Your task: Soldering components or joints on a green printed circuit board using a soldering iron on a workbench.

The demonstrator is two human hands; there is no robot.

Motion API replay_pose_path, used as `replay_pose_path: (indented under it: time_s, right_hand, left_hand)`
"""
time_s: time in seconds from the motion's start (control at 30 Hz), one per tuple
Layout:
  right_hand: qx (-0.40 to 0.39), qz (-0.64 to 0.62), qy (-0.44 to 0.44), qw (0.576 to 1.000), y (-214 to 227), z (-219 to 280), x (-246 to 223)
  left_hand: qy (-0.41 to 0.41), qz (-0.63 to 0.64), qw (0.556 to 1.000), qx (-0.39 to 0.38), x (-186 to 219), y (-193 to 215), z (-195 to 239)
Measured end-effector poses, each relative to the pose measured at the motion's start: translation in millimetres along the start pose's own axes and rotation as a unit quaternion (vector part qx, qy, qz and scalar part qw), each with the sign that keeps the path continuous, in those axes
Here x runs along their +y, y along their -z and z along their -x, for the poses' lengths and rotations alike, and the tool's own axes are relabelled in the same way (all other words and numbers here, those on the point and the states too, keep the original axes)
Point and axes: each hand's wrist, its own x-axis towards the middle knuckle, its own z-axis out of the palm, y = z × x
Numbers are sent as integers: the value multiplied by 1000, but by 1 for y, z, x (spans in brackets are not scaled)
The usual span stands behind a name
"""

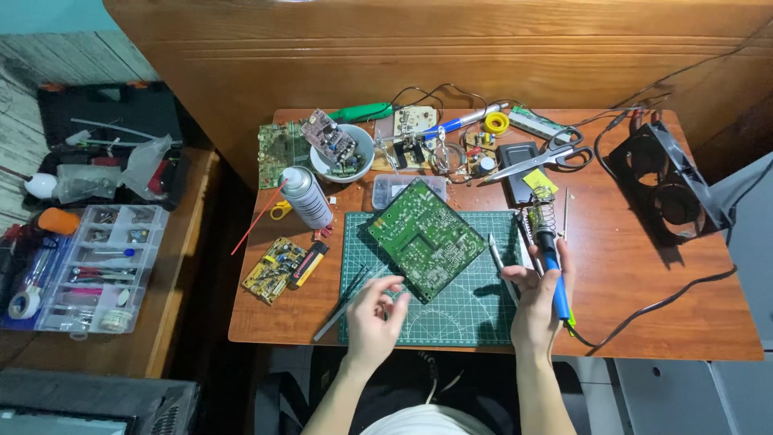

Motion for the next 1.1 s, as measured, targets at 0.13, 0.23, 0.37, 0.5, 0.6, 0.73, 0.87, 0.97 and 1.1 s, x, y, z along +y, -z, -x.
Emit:
replay_pose_path:
  time_s: [0.13,0.23,0.37,0.5,0.6,0.73,0.87,0.97,1.1]
  right_hand:
    - [1,59,34,998,3,7,-9]
    - [-2,75,62,995,8,16,-12]
    - [-11,178,152,972,17,36,-9]
    - [9,233,301,925,4,59,-19]
    - [25,203,316,927,-3,76,-12]
    - [-21,171,359,917,-2,52,1]
    - [-69,285,326,899,-7,31,-5]
    - [-112,315,275,901,-14,17,-3]
    - [-155,352,186,904,-12,10,19]
  left_hand:
    - [42,7,999,15,2,7,2]
    - [43,12,999,10,3,5,2]
    - [27,32,998,50,3,4,3]
    - [5,-14,997,71,5,4,4]
    - [-21,-41,997,70,7,1,5]
    - [-4,-37,998,45,5,-2,4]
    - [-25,-100,994,33,14,-5,9]
    - [-11,-179,984,-3,19,-5,7]
    - [34,-211,975,-56,19,-8,3]
